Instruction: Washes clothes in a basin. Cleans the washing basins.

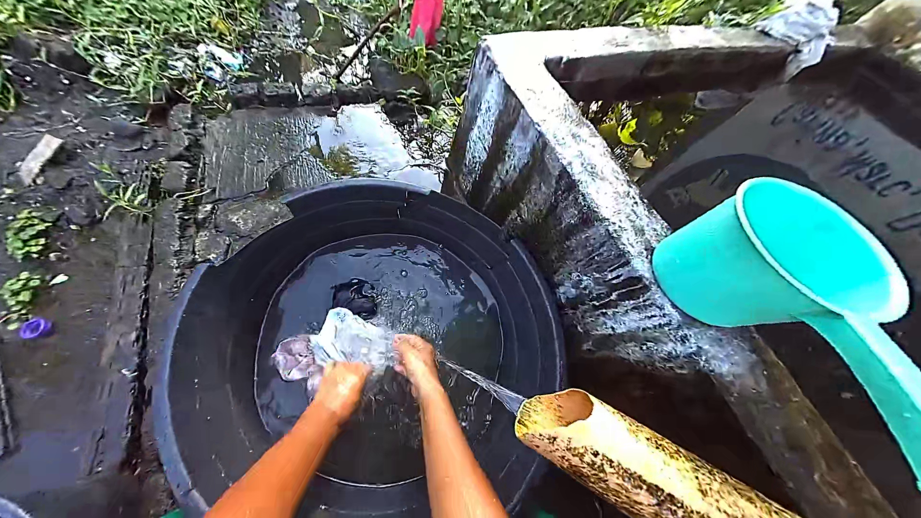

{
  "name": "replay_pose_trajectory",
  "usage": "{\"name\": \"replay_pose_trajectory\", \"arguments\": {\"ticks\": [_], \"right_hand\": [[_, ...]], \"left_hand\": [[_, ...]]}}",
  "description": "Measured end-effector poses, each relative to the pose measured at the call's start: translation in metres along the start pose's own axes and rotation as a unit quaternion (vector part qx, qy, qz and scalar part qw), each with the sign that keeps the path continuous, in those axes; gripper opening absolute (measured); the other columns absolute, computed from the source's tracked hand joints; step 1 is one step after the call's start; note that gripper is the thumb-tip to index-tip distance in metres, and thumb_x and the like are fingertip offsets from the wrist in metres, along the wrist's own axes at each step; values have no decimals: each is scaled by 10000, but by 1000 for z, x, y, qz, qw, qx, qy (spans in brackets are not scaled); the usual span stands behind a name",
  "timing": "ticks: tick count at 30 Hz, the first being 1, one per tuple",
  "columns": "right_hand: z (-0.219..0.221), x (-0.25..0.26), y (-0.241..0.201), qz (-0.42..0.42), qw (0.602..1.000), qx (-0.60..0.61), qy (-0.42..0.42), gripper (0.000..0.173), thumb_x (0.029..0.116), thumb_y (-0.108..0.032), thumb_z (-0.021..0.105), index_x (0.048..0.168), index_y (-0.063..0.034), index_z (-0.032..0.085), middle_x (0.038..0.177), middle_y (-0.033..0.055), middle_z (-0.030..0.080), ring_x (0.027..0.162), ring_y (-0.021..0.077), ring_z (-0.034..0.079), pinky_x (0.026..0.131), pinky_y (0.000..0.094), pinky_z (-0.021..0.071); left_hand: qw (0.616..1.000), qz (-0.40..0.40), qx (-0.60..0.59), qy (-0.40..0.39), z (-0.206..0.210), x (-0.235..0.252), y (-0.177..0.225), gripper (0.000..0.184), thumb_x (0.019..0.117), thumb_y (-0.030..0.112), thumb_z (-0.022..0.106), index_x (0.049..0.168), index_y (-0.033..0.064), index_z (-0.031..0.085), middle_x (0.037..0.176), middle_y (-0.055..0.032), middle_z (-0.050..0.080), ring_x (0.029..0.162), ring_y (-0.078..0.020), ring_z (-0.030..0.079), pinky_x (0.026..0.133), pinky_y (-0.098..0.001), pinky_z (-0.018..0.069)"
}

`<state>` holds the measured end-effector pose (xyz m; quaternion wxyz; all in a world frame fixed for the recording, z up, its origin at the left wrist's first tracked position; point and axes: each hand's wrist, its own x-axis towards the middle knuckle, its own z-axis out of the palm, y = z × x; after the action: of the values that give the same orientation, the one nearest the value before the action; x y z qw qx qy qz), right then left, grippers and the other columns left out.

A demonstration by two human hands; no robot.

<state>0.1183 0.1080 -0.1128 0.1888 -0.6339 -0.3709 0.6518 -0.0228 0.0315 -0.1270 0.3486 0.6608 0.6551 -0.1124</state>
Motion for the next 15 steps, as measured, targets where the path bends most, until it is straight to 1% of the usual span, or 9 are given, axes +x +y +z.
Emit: {"name": "replay_pose_trajectory", "arguments": {"ticks": [2,4,5,6,7,8,10,12,15], "right_hand": [[1,2,7,-72,965,-253,-4,457,993,-108,617,1440,-27,569,1462,230,552,1363,347,534,1144,492,428],[12,-7,23,-127,890,-435,-54,672,935,-182,675,1568,-166,452,1648,198,338,1519,411,318,1206,636,276],[16,-12,35,-154,859,-479,-95,710,930,-206,690,1589,-232,425,1692,171,261,1561,431,208,1212,708,178],[18,-14,47,-179,836,-504,-128,698,934,-199,691,1580,-282,440,1700,138,259,1575,427,163,1208,742,117],[15,-15,56,-192,823,-515,-144,627,948,-165,667,1542,-282,502,1676,123,326,1568,415,203,1209,740,117],[7,-14,60,-190,818,-523,-144,523,974,-139,632,1484,-236,574,1619,140,423,1534,412,295,1207,725,161],[-18,-10,60,-134,815,-553,-112,418,1008,-137,586,1424,-113,614,1497,216,539,1426,432,450,1166,675,298],[-46,-8,60,-16,823,-563,-71,444,1011,-168,565,1443,-66,575,1457,217,574,1376,404,520,1131,625,392],[-68,-14,50,130,825,-547,-58,524,993,-252,635,1432,17,542,1461,235,563,1360,399,541,1100,615,427]], "left_hand": [[997,75,-7,-3,32,-13,20,310,1017,38,528,1288,6,676,1275,-272,660,1239,-484,589,1109,-659,368],[991,124,-42,14,71,-28,42,282,984,18,562,1219,-41,706,1271,-265,678,1246,-459,607,1115,-612,405],[990,122,-58,-30,82,-35,53,330,994,46,569,1292,-70,654,1366,-273,625,1340,-449,541,1178,-594,340],[988,122,-58,-80,89,-39,61,397,996,106,596,1353,-68,607,1439,-267,574,1403,-437,483,1212,-589,290],[983,119,-53,-126,91,-40,65,435,998,171,616,1375,-46,595,1464,-256,556,1420,-432,461,1214,-604,269],[980,116,-53,-156,91,-39,62,422,1000,228,627,1350,-8,632,1431,-241,590,1393,-432,491,1196,-625,290],[975,80,-47,-200,82,-35,45,412,1033,333,579,1348,82,661,1386,-207,637,1358,-423,535,1161,-648,342],[979,30,-62,-193,64,-29,19,425,1054,386,540,1289,63,682,1321,-214,665,1304,-411,581,1127,-630,395],[982,-47,-120,-136,28,-22,-9,494,1077,419,492,1243,-11,670,1254,-270,668,1235,-433,618,1068,-642,437]]}}
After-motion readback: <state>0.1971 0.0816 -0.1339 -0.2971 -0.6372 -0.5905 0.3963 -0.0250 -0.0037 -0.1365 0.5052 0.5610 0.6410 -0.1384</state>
